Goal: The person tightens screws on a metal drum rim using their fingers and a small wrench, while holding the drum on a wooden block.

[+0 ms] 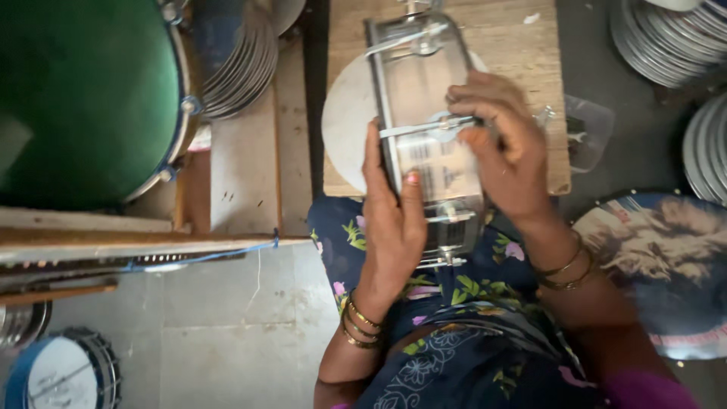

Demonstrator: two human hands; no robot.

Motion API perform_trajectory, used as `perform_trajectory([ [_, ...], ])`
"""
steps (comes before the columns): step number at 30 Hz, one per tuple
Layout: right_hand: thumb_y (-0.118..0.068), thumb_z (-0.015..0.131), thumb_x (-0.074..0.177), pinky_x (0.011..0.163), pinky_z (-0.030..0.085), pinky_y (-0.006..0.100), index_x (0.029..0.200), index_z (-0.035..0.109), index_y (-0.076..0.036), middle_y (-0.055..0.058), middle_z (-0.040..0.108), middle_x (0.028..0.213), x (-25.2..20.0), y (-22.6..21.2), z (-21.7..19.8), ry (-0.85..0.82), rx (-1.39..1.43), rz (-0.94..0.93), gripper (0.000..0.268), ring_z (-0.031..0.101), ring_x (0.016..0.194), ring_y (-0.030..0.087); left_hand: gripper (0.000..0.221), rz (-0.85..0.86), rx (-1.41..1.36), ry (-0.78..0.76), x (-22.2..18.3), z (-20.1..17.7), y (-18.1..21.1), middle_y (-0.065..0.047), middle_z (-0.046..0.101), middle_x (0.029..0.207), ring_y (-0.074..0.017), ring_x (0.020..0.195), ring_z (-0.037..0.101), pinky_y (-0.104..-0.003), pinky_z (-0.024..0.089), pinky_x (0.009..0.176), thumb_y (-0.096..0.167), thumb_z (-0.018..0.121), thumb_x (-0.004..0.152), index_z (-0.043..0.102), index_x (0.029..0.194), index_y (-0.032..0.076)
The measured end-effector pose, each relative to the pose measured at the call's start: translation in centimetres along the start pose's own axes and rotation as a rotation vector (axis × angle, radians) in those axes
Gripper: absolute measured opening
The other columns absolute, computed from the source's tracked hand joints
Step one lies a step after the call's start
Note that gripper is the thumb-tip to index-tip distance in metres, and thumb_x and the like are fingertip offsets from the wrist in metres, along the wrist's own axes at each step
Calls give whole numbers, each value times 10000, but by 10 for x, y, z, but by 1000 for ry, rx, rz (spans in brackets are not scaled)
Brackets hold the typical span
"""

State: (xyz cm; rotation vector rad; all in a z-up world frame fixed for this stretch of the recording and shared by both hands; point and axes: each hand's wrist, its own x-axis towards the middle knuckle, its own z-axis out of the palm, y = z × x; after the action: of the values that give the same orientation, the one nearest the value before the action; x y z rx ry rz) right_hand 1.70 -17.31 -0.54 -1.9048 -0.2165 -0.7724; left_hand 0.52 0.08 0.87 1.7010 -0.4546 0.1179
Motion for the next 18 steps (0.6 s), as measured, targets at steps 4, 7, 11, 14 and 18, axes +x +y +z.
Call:
perform_trajectory([
  [4,-317,697,966,1287,354,518,1098,668,-64,150,454,1516,-33,1,-1,13,302,-19,286,404,1487,366,602,85,20,18,0,-1,-3,-301,385,1650,-388,1502,477,-401,384,1236,70,445,1126,161,1649,-25],
  [7,-326,784,881,1293,306,555,1012,723,-67,175,455,1553,-60,7,-6,-99,3,-250,296,360,1529,412,604,75,13,37,2,-3,-8,-295,380,1656,-382,1509,470,-401,380,1241,77,444,1130,159,1652,-23],
  [11,-235,796,918,1270,373,557,1016,721,-70,174,498,1515,-70,20,-6,-102,-24,-213,206,399,1527,428,596,113,58,63,5,-1,-12,-296,336,1659,-384,1571,405,-408,349,1283,77,446,1153,157,1666,-15],
  [14,-220,801,887,1228,416,528,1000,745,-83,155,540,1465,-68,24,-4,-87,-40,-215,186,433,1495,410,605,83,22,54,6,-1,-10,-301,330,1673,-380,1554,419,-401,366,1261,82,428,1148,130,1666,-17],
  [18,-247,794,838,1193,425,513,958,756,-97,134,586,1381,-64,25,-3,-87,-56,-240,196,446,1447,398,620,45,-3,52,5,-2,-6,-300,370,1666,-374,1515,474,-390,399,1227,98,412,1139,107,1668,-16],
])
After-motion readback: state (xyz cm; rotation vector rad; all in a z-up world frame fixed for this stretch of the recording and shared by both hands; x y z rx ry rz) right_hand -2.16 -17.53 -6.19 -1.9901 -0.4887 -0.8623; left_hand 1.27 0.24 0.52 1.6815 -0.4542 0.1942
